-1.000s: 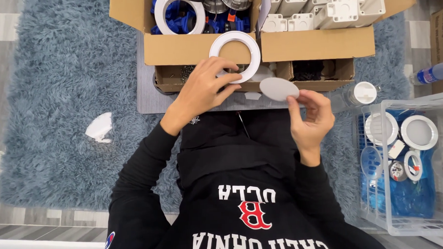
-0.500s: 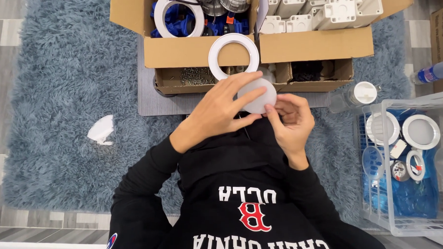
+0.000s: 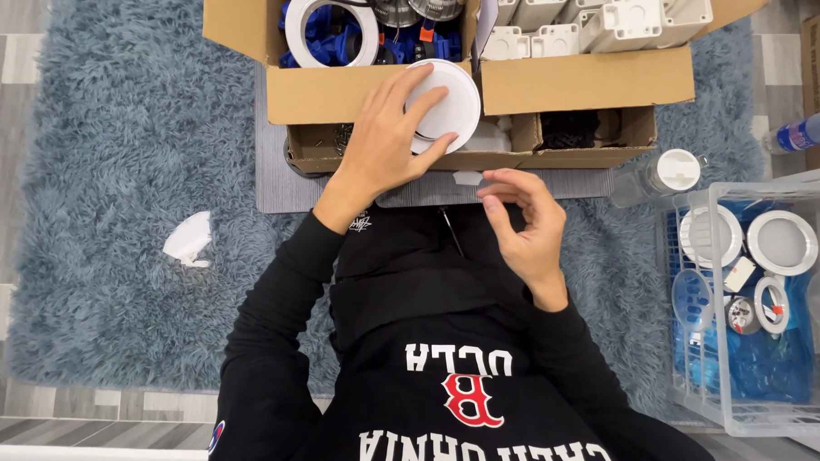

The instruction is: Assembling recessed LED light fixtures by snapping together the outer ring, diffuser, and light engine.

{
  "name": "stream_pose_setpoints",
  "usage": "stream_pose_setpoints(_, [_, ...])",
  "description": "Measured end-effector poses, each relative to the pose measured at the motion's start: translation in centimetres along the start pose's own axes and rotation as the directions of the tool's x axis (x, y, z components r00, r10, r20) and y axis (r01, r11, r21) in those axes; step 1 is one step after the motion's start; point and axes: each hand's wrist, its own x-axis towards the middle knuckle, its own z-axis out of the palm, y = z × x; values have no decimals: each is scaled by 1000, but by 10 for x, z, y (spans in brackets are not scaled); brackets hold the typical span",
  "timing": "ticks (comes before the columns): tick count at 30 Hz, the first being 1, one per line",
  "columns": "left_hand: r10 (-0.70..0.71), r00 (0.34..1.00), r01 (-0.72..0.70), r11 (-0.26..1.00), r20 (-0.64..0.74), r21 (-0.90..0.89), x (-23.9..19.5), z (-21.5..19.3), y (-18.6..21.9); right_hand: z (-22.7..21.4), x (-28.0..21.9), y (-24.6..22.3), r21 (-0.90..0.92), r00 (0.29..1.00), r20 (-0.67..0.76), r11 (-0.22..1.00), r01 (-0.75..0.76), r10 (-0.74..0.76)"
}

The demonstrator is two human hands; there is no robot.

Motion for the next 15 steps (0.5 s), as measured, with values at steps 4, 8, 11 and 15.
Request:
stream_pose_setpoints(4, [-17,1000,17,1000,6,-14,0,-1,1,0,0,-2,-11,1000,8,1000,12,-12])
stream_pose_setpoints(8, [-23,1000,24,996,10,-83,1,-3,1,0,2,-2,-38,1000,10,999,27,-27])
stream_pose_setpoints(11, [-42,999,43,997,20,-70,0,-1,2,2,3,-4,-48,1000,16,999,24,-23])
stream_pose_setpoints(15, [-29,998,30,999,56,-21,4,2,2,5,5,-9,-69,999,37,997,24,-21])
